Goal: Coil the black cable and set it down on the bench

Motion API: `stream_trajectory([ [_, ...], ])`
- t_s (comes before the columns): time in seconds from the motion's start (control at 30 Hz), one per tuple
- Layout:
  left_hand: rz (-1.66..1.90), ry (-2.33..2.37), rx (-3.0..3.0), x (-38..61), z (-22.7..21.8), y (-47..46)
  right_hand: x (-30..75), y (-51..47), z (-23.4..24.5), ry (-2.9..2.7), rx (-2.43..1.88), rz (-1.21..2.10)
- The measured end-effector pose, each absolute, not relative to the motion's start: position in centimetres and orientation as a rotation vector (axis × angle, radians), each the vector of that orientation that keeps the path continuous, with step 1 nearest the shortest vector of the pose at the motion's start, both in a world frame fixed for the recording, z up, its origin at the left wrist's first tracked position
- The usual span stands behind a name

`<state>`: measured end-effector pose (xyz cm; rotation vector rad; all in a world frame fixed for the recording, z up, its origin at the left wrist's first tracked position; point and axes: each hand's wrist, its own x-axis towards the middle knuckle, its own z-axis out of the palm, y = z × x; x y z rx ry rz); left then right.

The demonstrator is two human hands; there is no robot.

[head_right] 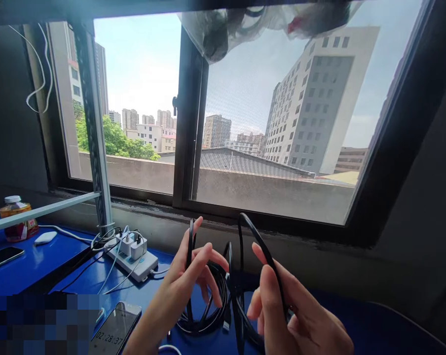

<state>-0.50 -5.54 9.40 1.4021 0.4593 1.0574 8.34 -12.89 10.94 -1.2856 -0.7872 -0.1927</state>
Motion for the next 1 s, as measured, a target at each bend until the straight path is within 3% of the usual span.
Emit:
stream_trajectory([
  [0.13,0.906,0.398,1.395,-1.7,9.5,-5.1,8.2,-12.4,10.9,-0.791,-1.248,-0.108],
  [0.43,0.997,0.399,1.35,-1.1,9.3,-6.1,7.6,-12.1,10.0,-1.153,-0.982,0.154],
  [0.57,1.153,0.355,1.338,-1.8,9.3,-5.0,9.0,-12.2,9.9,-1.089,-1.079,0.275],
  [0.8,1.589,0.556,1.269,-4.3,10.6,-4.1,12.5,-13.2,10.6,-0.647,-0.984,0.209],
  [1.0,1.723,0.615,1.255,-4.7,10.5,-3.3,15.3,-13.5,10.0,-0.638,-1.117,0.184],
])
